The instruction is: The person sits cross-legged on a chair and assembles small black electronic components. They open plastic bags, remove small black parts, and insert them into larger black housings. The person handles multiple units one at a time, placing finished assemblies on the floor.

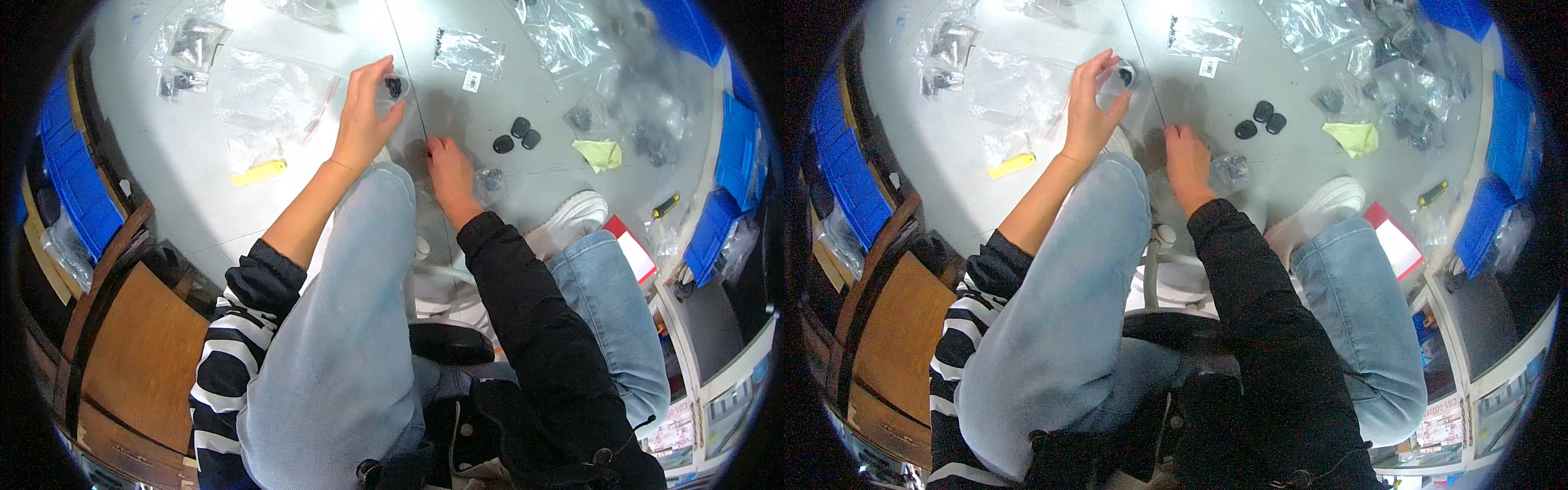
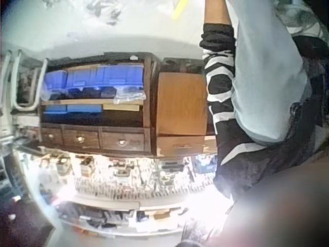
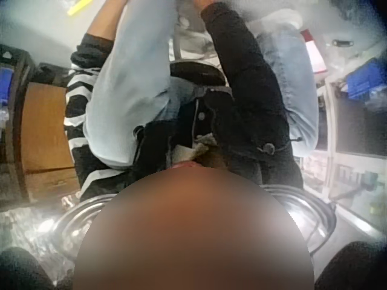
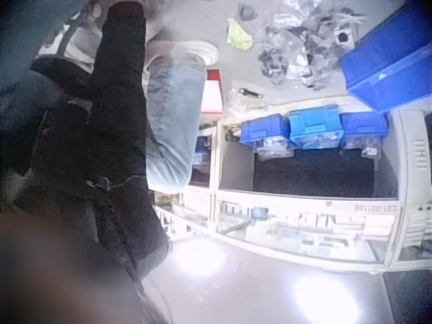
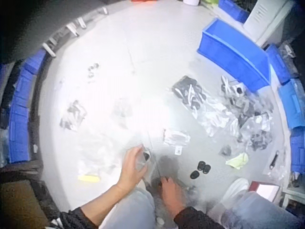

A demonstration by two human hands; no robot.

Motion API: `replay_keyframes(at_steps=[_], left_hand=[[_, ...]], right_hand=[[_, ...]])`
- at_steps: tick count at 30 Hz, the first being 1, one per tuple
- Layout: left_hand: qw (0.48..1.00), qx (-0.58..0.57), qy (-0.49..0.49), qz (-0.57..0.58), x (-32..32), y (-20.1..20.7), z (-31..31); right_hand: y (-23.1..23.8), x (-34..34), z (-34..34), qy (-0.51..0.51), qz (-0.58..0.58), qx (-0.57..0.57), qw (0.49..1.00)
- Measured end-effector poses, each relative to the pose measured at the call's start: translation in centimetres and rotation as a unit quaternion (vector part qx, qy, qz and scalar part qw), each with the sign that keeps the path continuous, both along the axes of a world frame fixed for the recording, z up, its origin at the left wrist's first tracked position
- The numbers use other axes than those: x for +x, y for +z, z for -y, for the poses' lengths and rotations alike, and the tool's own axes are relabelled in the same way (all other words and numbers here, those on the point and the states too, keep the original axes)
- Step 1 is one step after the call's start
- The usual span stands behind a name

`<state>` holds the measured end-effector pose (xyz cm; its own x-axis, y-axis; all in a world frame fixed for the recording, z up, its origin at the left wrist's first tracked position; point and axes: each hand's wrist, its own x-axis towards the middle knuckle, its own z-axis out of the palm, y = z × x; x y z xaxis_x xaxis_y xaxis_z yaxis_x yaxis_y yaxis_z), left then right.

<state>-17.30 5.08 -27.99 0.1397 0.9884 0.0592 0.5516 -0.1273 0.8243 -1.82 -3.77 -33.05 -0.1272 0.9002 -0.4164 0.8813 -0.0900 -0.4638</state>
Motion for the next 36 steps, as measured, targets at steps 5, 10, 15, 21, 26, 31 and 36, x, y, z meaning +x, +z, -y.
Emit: replay_keyframes(at_steps=[5, 10, 15, 21, 26, 31, 36], left_hand=[[1.0, -0.026, 0.008, 0.009, -0.4, -0.4, 0.2], [0.999, -0.034, 0.007, 0.014, -0.1, -0.3, 0.6], [1.0, -0.013, 0.004, 0.006, 0.1, -0.2, 0.4], [0.999, 0.02, 0.04, -0.004, 0.3, -0.3, -0.9], [0.996, 0.033, 0.036, -0.072, -0.6, 0.1, -3.7], [0.977, 0.047, -0.087, -0.186, -0.6, -0.8, -7.0], [0.976, 0.07, 0.01, -0.204, 0.5, -1.3, -9.4]], right_hand=[[2.0, -0.1, -1.9, -0.046, -0.087, 0.02, 0.995], [7.5, -2.0, -6.1, -0.191, -0.316, 0.054, 0.928], [8.5, -2.6, -8.6, -0.194, -0.328, 0.116, 0.917], [5.9, 4.4, -4.4, -0.315, -0.192, 0.047, 0.928], [4.7, 8.6, 0.0, -0.381, -0.178, 0.01, 0.907], [4.4, 9.8, 1.0, -0.382, -0.173, 0.012, 0.908], [4.4, 10.7, 0.6, -0.373, -0.184, 0.013, 0.909]])
